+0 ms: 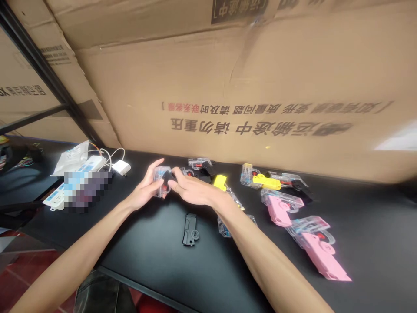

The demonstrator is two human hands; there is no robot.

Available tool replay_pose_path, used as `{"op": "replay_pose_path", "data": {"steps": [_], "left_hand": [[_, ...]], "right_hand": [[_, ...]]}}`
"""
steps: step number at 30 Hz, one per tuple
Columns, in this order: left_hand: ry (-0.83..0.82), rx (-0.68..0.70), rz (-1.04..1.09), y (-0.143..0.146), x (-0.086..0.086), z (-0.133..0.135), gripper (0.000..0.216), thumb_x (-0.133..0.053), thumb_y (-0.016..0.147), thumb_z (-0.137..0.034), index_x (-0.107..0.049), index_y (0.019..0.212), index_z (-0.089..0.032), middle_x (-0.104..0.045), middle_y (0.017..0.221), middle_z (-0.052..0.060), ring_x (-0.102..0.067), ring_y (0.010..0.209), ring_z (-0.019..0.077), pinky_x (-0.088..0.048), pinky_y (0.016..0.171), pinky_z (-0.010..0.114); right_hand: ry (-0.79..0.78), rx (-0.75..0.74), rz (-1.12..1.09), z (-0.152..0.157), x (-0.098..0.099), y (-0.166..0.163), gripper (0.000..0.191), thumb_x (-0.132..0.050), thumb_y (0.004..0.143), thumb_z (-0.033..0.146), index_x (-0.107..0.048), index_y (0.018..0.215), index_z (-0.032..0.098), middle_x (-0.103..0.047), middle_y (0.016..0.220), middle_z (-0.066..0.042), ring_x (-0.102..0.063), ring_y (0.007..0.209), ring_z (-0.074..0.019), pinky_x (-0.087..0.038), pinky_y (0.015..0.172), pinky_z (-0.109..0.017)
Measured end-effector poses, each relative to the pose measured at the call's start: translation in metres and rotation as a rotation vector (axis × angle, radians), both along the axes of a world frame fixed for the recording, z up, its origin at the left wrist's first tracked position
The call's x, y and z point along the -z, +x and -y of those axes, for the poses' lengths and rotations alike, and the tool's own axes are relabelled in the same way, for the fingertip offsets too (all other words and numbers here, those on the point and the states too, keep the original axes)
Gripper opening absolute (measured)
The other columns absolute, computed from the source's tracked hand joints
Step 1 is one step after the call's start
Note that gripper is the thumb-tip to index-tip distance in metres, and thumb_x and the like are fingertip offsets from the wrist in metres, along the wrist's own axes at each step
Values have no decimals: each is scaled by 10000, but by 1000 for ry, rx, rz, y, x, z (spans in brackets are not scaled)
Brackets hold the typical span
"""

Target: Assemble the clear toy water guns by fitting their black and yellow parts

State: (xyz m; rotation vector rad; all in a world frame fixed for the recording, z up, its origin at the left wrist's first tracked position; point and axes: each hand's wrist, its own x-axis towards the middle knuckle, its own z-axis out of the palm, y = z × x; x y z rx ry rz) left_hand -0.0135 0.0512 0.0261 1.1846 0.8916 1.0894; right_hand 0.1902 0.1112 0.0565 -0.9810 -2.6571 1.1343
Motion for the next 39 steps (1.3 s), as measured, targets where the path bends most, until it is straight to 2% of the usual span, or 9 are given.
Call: {"op": "replay_pose_path", "data": {"steps": [5,13,17,20,23,26,32,37,39], "left_hand": [[-52,25,30,-2,0,-1,745,-629,923,-330,-217,1541,-391,-573,1069,30,-594,748,122,-524,698,304],[-93,33,28,-5,6,-3,757,-602,901,-262,-240,1543,-436,-574,1230,43,-612,790,130,-530,722,319],[-27,7,6,-2,3,-2,688,-638,914,-334,-293,1506,-390,-565,1197,47,-600,757,113,-529,691,295],[46,-13,10,0,2,-1,545,-658,915,-371,-385,1384,-325,-555,1122,30,-594,719,94,-523,659,273],[82,-25,13,2,2,-1,449,-665,914,-384,-407,1270,-289,-547,1037,3,-592,684,84,-515,634,259],[94,-35,21,4,2,-1,448,-677,905,-393,-398,1239,-284,-549,994,-11,-585,663,80,-508,614,252],[97,-75,29,7,4,-1,462,-669,907,-404,-388,1252,-280,-573,1021,9,-582,668,89,-516,622,265],[120,-150,42,9,6,-2,469,-660,910,-413,-383,1268,-288,-558,1053,10,-577,665,81,-527,607,261],[111,-126,46,6,4,-4,486,-658,909,-415,-376,1285,-289,-556,1037,11,-592,684,98,-535,588,266]], "right_hand": [[-11,-6,-17,1,0,0,376,-258,1014,601,-377,1076,249,-658,1015,-76,-637,860,-253,-505,764,-392],[16,15,15,-1,2,0,402,-269,993,635,-375,1008,248,-647,907,-67,-615,770,-254,-500,692,-390],[-14,-28,-63,-1,-2,0,378,-275,1007,605,-376,1001,241,-654,1027,-87,-624,909,-261,-512,806,-396],[-27,-47,-108,-1,-4,0,359,-280,1020,568,-396,1057,230,-624,1106,-101,-605,987,-253,-500,873,-405],[-35,-47,-131,0,-5,-1,359,-289,1021,546,-408,1100,217,-608,1054,-92,-589,938,-232,-499,845,-398],[-57,-48,-161,0,-4,-1,362,-302,1020,541,-417,1111,210,-604,1034,-86,-582,919,-219,-497,825,-385],[-136,-62,-247,1,-4,-4,379,-302,1028,552,-417,1140,210,-608,1050,-82,-577,918,-197,-499,809,-355],[-130,20,-258,4,-2,-9,354,-298,1036,519,-408,1152,203,-610,980,-68,-567,817,-177,-485,781,-353],[-147,43,-262,4,-1,-10,349,-303,1035,522,-411,1139,207,-589,957,-57,-549,802,-171,-484,760,-342]]}}
